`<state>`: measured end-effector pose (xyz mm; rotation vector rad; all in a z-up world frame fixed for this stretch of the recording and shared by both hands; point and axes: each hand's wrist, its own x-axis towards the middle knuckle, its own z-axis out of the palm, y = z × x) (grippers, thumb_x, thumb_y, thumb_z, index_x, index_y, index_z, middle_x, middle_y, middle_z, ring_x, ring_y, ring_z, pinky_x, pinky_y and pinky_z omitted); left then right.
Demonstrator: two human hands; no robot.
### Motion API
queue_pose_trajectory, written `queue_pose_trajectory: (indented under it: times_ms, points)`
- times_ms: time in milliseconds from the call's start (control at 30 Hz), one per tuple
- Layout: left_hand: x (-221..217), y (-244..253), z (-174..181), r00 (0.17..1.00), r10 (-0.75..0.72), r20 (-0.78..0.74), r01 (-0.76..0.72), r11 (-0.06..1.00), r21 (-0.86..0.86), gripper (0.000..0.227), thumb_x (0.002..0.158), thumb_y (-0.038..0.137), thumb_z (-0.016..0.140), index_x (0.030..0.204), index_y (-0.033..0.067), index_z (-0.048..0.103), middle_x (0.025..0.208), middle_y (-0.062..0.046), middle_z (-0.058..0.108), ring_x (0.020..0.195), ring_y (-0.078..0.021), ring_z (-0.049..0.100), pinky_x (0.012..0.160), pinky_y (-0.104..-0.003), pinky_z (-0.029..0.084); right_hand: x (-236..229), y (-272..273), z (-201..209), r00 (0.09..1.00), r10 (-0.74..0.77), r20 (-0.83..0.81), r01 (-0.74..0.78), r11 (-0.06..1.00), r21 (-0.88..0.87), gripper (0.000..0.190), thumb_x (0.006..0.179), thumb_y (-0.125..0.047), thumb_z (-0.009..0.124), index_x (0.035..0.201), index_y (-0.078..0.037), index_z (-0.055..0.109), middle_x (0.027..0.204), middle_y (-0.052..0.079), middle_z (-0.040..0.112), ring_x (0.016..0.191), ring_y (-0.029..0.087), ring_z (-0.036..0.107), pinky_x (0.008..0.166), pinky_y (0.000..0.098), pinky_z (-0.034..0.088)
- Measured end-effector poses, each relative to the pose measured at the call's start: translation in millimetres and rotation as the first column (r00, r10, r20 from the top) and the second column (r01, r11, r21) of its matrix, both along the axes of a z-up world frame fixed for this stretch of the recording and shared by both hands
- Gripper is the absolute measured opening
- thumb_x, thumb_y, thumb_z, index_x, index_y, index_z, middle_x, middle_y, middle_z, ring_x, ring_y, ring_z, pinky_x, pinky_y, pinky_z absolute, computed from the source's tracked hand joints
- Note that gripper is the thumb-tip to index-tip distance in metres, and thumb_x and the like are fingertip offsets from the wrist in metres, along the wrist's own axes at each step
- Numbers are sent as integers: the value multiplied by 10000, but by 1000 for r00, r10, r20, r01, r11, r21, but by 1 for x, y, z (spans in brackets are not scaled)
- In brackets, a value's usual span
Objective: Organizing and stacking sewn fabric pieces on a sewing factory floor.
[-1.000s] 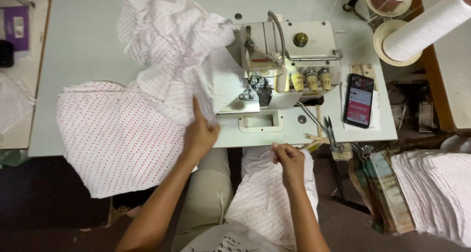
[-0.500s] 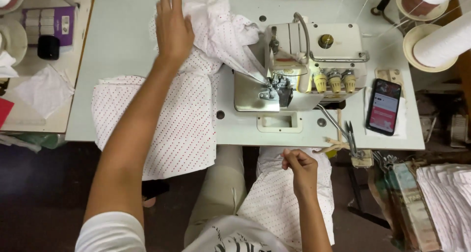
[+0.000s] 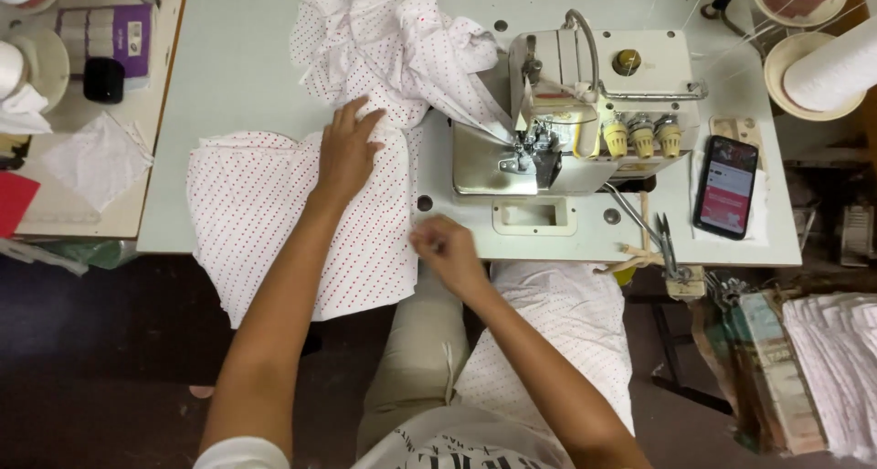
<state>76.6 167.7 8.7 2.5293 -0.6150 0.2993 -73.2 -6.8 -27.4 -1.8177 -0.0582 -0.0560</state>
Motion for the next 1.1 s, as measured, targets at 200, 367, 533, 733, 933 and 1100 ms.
queue_pose_trajectory:
  times_ms: [200,367,533,733,933,1100]
  points:
    - [25,3,-46,993,-27,111,41,991,-126,134,1038,162,662,958,114,757,1196,-70,666,1212,-261,543,1036,-491,371,-13,45,45,996,23,85,0,965,-262,513,875,7,656,1342,130,483,1275,347,465,1211,531,524,1019,577,482]
    - [-24,22,39,969,-74,237,196,814,-546,171,1037,-15,625,976,68,763,879,-87,685,848,-258,662,837,-360,502,-3,70,13,992,-32,119,48,989,-138,547,893,-98,757,1272,128,435,1239,379,432,1263,535,414,1076,612,303]
    - [-44,-7,131,935,-96,342,275,804,-528,114,1016,-13,762,948,71,800,802,-49,705,685,-182,598,740,-313,492,-39,51,22,998,69,17,-68,882,467,77,926,-127,776,928,-53,756,837,89,773,861,83,669,771,286,566]
    - [-12,-106,43,952,-303,-54,170,663,-729,229,940,-121,657,934,106,683,948,-51,734,891,-153,706,829,-261,603,-85,-31,68,965,-128,-227,223,854,469,200,871,-247,752,971,-74,757,968,67,784,856,203,755,675,307,649]
    - [-16,-154,-29,970,-131,204,171,965,-198,100,983,203,662,914,140,629,1029,-25,610,1040,-273,562,856,-431,467,-100,-87,12,760,-338,-556,542,801,254,205,869,-144,803,1030,-20,785,762,158,747,630,219,708,608,334,596]
    - [12,-163,-67,957,-145,250,160,986,-40,311,891,144,770,1124,-4,626,1238,-215,574,1173,-400,523,933,-512,435,-112,-135,-103,854,-381,-354,417,908,29,183,864,-203,826,925,-34,792,757,153,726,740,212,661,675,356,566]
